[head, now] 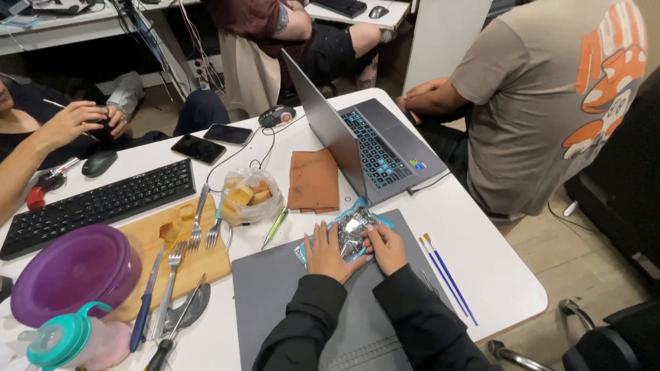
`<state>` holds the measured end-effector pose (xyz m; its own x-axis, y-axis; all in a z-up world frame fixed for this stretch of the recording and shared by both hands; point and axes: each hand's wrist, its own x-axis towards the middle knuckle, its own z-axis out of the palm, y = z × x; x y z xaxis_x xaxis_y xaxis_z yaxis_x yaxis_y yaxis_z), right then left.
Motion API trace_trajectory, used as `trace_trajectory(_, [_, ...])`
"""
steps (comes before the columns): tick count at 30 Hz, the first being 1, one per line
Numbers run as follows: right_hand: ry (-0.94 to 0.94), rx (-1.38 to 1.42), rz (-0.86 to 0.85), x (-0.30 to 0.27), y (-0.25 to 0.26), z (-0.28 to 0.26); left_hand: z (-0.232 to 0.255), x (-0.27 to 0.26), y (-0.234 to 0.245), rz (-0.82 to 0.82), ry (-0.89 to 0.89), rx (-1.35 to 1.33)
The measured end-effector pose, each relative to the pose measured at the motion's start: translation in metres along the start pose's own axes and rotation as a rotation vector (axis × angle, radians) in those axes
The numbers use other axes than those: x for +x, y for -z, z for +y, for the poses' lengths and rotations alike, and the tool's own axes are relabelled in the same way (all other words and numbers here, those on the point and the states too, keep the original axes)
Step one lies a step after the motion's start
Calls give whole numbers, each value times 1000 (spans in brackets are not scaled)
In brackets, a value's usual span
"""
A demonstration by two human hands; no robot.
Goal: The person opens a ziplock bag of mixed hardware and pours the contents onto a gray mat. Using tweezers, they sort the screws and washers into separate piles by type and size.
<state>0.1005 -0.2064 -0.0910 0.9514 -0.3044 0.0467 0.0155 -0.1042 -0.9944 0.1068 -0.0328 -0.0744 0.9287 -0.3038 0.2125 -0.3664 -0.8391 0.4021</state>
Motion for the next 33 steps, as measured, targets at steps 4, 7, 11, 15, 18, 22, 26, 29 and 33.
trace_trajectory(4, [-63, -22, 38, 5, 4, 5, -2, 0, -8, 35, 33, -51])
trace_trajectory(7, [-39, -117, 109, 8, 11, 10, 3, -6, -8, 104, 8, -58])
trace_trajectory(11, [-2, -252, 276, 10, 19, 23, -5, -14, -47, 291, -47, -12])
trace_trajectory(15, [-70, -105, 230, -2, 17, 1, 4, -19, -42, 395, -63, -26])
trace_trajectory(18, [-56, 10, 232, -9, 14, -13, 6, -18, -39, 462, -100, -68])
trace_trajectory(22, [-117, 264, 342, -5, 17, -10, 4, -19, -34, 499, -233, -126])
trace_trajectory(26, [-158, 508, 326, -5, 18, -20, 6, -19, -27, 541, -294, -228])
trace_trajectory(29, [-193, 729, 246, 14, 25, 7, 14, -22, -19, 584, -316, -289])
trace_trajectory(33, [-194, 780, 203, -10, 12, -51, 18, -24, -18, 588, -315, -329])
